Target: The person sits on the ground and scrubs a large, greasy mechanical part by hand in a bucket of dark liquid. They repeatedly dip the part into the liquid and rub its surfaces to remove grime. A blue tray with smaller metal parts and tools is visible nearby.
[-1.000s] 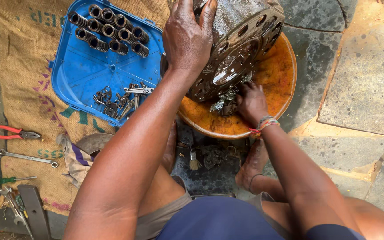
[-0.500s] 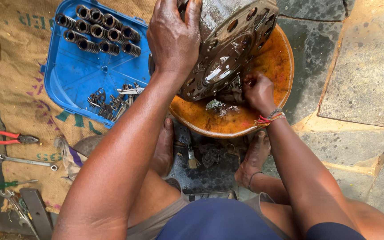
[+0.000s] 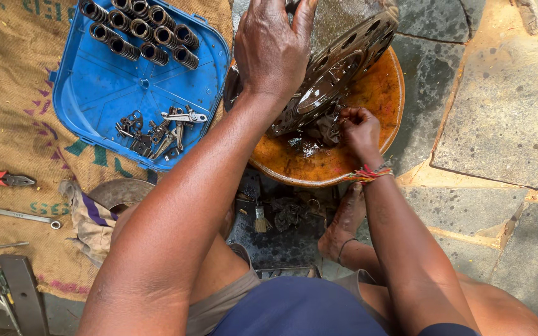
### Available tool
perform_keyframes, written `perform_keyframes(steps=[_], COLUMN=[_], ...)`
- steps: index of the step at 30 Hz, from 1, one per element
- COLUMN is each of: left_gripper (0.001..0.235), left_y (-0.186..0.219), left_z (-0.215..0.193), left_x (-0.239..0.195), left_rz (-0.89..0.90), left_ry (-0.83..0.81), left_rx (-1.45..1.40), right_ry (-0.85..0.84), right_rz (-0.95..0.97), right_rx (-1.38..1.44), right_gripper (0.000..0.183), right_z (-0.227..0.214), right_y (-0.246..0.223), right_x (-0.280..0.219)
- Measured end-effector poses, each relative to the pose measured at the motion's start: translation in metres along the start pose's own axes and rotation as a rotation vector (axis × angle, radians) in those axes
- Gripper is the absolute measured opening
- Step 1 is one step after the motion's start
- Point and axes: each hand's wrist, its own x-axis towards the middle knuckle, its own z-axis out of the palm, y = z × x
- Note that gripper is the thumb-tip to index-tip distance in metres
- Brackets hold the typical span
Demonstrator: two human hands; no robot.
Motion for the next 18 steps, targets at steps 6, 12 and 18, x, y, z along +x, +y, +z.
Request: perform_keyframes(steps=[6,12,18], left_gripper=[0.034,0.032,0.033], left_y=[0.014,0.014,0.014], left_z=[-0.009,-0.01,-0.013], left_x=[-0.003,-0.002,-0.004], left_rz=[0.017,0.03,0.007], left_ry=[-0.025,-0.042,-0.058], left_rx=[-0.02,-0.023,-0.039], right_ry=[-0.045,-0.02,0.255], right_rz=[-0.318,-0.128,-0.403], right_rx=[-0.608,-0.588,-0.683], right_gripper=[0.023,0.032,0.035], right_z=[0.023,0.026,0.028], right_y=[-0.028,-0.04,0.003], right_x=[-0.037,-0.033,0.004])
